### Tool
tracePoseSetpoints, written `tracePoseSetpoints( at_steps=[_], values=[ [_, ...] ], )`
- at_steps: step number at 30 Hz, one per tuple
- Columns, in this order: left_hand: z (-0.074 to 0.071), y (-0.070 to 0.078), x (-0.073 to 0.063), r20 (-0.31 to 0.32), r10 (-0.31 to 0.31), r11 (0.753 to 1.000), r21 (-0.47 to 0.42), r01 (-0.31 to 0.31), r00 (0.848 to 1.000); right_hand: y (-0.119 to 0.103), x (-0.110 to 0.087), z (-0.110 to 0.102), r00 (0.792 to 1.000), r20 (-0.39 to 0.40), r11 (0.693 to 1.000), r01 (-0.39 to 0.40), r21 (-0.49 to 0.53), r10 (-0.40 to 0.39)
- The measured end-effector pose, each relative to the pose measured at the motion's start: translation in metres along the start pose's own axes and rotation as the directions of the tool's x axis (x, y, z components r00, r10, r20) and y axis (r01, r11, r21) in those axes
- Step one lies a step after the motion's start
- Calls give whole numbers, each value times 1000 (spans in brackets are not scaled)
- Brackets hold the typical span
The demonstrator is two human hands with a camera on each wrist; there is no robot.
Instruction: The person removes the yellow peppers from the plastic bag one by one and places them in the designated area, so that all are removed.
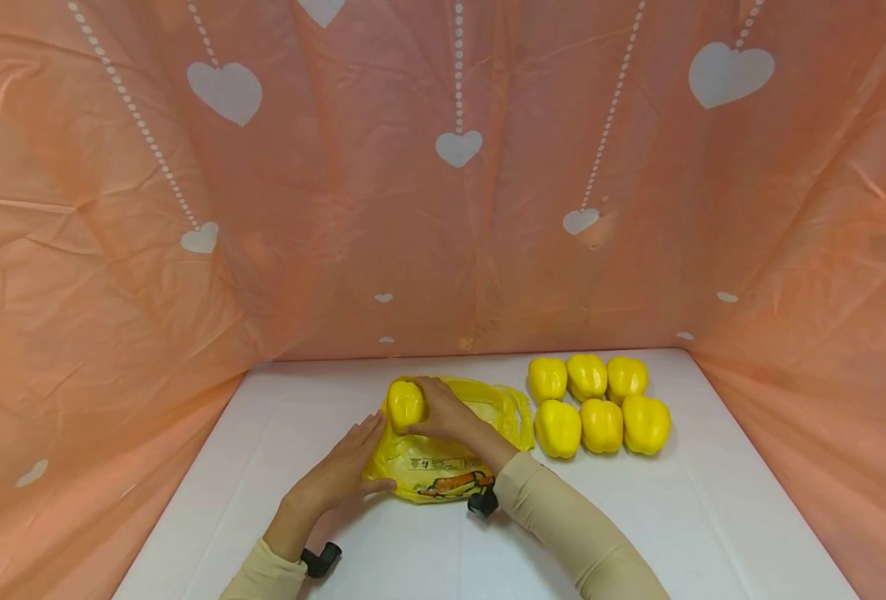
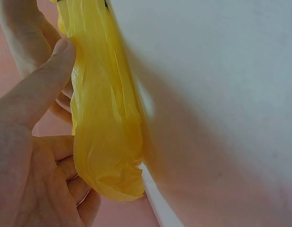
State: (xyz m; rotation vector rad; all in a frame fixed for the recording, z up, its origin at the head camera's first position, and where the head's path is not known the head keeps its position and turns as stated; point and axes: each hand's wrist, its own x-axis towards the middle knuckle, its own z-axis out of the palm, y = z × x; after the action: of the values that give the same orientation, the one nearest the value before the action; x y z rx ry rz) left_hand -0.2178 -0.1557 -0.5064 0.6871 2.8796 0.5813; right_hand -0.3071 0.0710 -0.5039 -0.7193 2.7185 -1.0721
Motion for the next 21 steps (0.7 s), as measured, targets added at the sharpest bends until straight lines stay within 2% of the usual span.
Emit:
tracePoseSetpoints(
  at_steps=[21],
  values=[
    [0,1,0,-8,-4,1000,25,4,1000,8,-12,-10,1000,-21,998,14,57,-13]
  ],
)
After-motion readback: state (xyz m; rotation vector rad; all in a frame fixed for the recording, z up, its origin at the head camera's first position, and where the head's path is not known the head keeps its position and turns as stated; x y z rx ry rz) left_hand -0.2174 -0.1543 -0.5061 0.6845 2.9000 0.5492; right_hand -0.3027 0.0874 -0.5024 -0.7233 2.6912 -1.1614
